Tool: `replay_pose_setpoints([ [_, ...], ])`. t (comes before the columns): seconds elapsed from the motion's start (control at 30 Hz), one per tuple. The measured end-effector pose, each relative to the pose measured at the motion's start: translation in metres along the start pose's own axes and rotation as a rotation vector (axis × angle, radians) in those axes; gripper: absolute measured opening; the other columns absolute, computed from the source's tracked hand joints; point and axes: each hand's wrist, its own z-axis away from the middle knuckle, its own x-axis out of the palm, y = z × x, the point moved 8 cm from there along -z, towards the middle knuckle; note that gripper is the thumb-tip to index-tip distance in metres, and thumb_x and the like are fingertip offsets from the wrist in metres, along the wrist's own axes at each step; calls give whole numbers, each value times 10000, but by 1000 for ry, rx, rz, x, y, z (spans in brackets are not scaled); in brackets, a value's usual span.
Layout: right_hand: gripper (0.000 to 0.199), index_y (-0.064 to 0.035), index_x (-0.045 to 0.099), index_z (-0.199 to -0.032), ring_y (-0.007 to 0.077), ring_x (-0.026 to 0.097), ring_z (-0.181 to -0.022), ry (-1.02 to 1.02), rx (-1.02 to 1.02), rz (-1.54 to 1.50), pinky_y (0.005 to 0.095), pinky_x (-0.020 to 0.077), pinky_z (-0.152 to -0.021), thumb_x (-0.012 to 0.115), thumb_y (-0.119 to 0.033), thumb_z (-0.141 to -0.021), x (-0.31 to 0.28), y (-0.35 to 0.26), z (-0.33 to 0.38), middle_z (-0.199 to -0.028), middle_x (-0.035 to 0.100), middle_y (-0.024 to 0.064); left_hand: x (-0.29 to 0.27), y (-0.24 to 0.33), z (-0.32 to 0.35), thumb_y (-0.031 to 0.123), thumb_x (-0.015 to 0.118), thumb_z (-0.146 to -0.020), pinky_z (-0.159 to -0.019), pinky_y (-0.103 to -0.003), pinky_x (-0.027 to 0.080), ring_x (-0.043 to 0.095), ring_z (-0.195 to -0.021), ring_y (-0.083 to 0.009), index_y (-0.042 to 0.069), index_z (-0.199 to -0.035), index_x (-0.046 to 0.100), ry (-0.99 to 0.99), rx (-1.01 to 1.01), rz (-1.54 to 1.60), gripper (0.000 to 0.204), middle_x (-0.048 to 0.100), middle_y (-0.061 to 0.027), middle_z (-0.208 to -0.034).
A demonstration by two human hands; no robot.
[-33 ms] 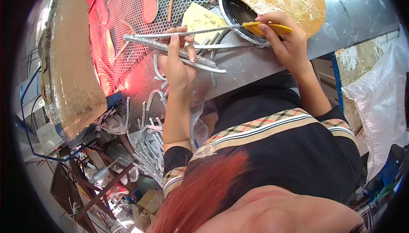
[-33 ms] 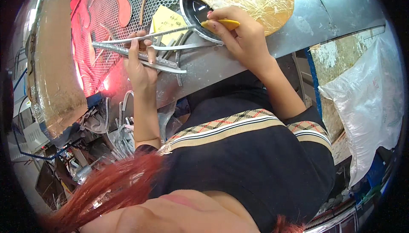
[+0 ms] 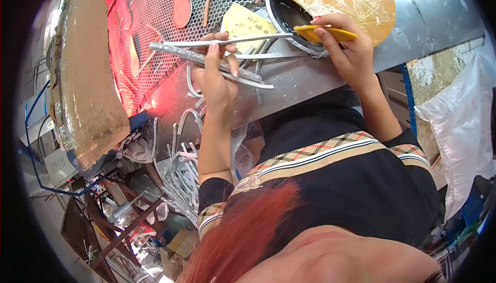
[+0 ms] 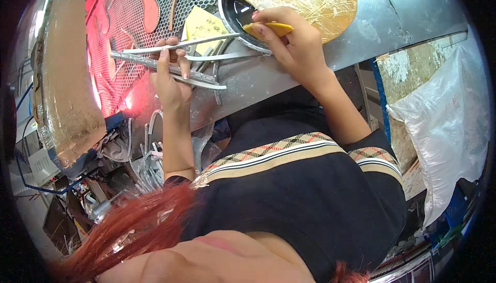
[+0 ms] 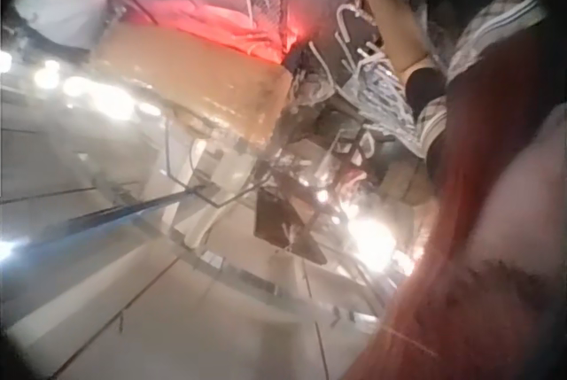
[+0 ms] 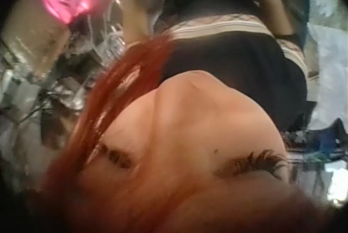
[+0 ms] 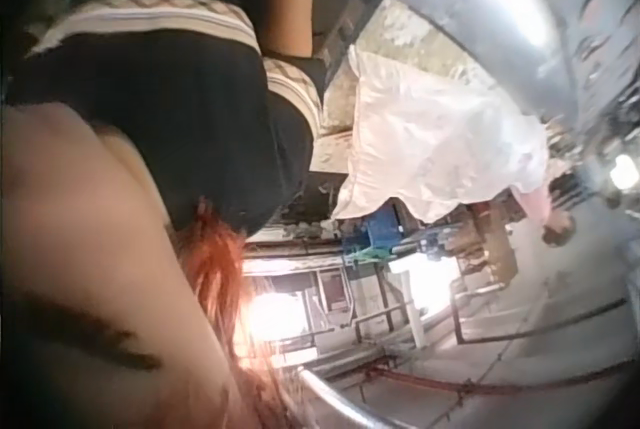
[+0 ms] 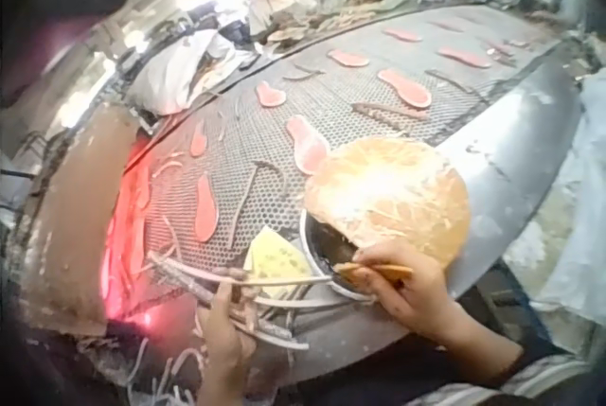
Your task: Applying glue to thin material strips used for shoe manufacturing.
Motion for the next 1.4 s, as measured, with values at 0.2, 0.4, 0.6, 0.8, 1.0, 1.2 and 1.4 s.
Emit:
replay_pose_setpoints([
  [0.2, 145, -37, 603, -1003, 134, 662, -764, 220, 181, -160, 235, 510, -601, 639, -99, -878, -3, 11, 1, -924, 680, 95, 20, 10, 10, 4, 423, -931, -468, -211, 487, 598, -807, -170, -59, -1108, 492, -143, 162, -320, 200, 591, -194, -1042],
  [0.4, 139, -34, 579, -998, 141, 658, -681, 133, 108, -157, 257, 514, -590, 626, -82, -877, 14, 15, -4, -883, 672, 85, 24, 11, 8, -26, 423, -908, -476, -237, 513, 608, -801, -198, -22, -1134, 508, -166, 199, -414, 241, 606, -220, -1061],
  [0.6, 154, -39, 582, -998, 213, 665, -753, 117, 33, 39, 285, 517, -648, 635, -55, -854, 9, 6, -1, -858, 656, 98, 19, 20, 4, -5, 430, -929, -607, -267, 522, 576, -752, -149, -22, -1096, 479, -63, 255, -177, 176, 602, -231, -1087],
  [0.8, 165, -44, 615, -964, 236, 663, -795, -4, -217, 218, 296, 511, -680, 654, -8, -808, 14, -14, 0, -873, 665, 94, 32, 57, -19, 22, 480, -937, -805, -291, 491, 613, -845, -150, 3, -1114, 514, 1, 427, -373, 181, 649, -171, -1028],
  [1.0, 187, -34, 634, -986, 230, 673, -828, 30, -190, 74, 287, 516, -692, 657, -2, -803, 3, -18, 1, -919, 681, 106, 68, 67, -20, 87, 601, -901, -546, -250, 427, 543, -582, -90, 7, -910, 670, -284, 382, -1041, 106, 656, -28, -709],
  [1.2, 168, -19, 629, -996, 178, 675, -827, 91, 183, -86, 260, 524, -716, 651, 1, -830, -3, 5, 5, -930, 685, 90, 65, 21, -10, 48, 587, -752, -524, -318, 430, 557, -497, -187, -2, -776, 659, -450, 118, -1396, 90, 572, -148, -575],
  [1.4, 167, -13, 611, -969, 191, 669, -794, 222, -103, -120, 272, 520, -689, 668, 6, -813, 8, -7, -1, -907, 666, 102, 62, 12, -8, 78, 596, -757, -546, -332, 447, 572, -510, -233, -1, -800, 662, -488, -13, -1483, 112, 583, -167, -594],
])
